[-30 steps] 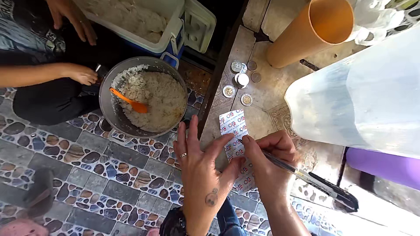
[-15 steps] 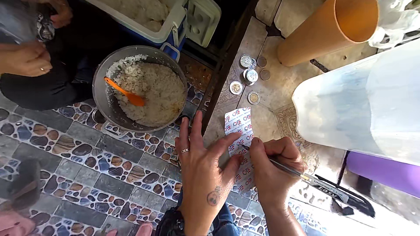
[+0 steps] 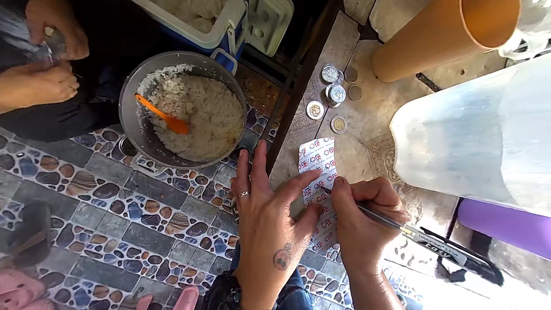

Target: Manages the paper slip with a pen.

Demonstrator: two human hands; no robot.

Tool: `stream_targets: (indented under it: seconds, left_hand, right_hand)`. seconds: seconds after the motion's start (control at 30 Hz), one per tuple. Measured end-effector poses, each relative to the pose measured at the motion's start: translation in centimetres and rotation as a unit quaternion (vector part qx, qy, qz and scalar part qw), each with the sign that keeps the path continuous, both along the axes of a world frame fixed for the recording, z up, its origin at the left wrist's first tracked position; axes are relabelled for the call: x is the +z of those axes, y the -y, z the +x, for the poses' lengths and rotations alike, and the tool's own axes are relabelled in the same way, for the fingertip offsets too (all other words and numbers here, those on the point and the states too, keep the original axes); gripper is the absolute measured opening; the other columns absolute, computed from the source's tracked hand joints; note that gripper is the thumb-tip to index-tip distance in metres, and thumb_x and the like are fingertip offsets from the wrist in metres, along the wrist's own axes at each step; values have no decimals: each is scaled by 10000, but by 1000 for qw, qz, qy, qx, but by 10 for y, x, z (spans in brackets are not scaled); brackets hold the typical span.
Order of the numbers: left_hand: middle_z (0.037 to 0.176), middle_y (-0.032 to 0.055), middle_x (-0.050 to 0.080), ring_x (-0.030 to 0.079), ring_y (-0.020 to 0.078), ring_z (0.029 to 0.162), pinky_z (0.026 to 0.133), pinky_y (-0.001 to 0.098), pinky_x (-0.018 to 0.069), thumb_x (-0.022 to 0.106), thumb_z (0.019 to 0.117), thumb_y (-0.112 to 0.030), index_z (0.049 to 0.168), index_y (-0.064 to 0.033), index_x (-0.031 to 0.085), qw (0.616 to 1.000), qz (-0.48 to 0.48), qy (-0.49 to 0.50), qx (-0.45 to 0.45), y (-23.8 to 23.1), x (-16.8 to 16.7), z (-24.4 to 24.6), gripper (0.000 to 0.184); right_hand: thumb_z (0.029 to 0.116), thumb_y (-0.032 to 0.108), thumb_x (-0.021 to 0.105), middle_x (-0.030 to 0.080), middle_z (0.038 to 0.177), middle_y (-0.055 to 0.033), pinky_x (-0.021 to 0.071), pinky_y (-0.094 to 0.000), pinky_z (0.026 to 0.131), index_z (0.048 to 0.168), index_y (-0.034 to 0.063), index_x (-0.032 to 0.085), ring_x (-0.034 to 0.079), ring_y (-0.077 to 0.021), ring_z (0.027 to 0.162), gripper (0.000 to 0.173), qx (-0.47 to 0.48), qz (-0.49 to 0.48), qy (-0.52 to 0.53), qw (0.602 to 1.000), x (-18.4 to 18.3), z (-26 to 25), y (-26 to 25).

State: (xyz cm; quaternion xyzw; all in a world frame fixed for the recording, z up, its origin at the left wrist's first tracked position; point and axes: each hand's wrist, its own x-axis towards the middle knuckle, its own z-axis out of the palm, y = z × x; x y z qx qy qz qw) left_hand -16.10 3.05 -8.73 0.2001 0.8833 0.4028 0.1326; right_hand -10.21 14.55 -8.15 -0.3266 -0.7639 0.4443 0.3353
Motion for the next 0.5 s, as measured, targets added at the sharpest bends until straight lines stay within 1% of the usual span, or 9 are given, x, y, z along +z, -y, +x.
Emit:
stream_targets:
  seconds: [0.03,0.1,0.2,0.3,0.43,0.5]
  left_hand:
    - [1699,82,190,100,435,1550,1126,647,300,795,767,-518,1164,-518,717,1000,-1,0,1,0,0,0,404]
    - [1700,80,189,92,433,1552,1135,649,280,795,767,-514,1166,-519,716,1000,-1,1,2,-1,0,0,407]
    - [1697,89,197,101,441,1547,1131,661,264,794,765,-503,1165,-519,717,1000,0,1,2,-1,0,-1,408]
    - [1696,99,194,103,446,1546,1125,661,275,800,763,-497,1166,-518,717,1000,1,2,0,-1,0,-1,411]
    - [1697,90,193,107,436,1549,1134,641,290,796,761,-496,1157,-513,722,1000,0,2,2,-1,1,-1,403]
    - [1696,92,196,107,436,1547,1131,637,293,800,764,-499,1161,-508,722,1000,3,2,2,-1,1,-1,405]
  right_hand:
    - [856,62,710,537,575,110,419,-124,407,695,209,536,497,24,465,279,0,0,0,1000,0,0,0]
    - [853,59,710,530,568,112,415,-124,402,693,210,532,493,26,461,283,1,2,2,1000,0,-1,0]
    - [839,48,707,532,566,114,420,-123,406,686,211,528,495,27,460,286,8,1,3,1000,0,0,-1]
    - [851,55,708,538,580,112,426,-126,410,696,210,536,504,25,470,279,5,5,6,1000,0,0,0]
    - [838,44,700,530,573,111,422,-124,411,689,206,533,494,25,467,277,10,10,1,1000,-1,1,-1]
    - [861,59,704,539,583,113,421,-124,412,702,207,536,499,28,472,275,11,13,9,1000,0,1,-1]
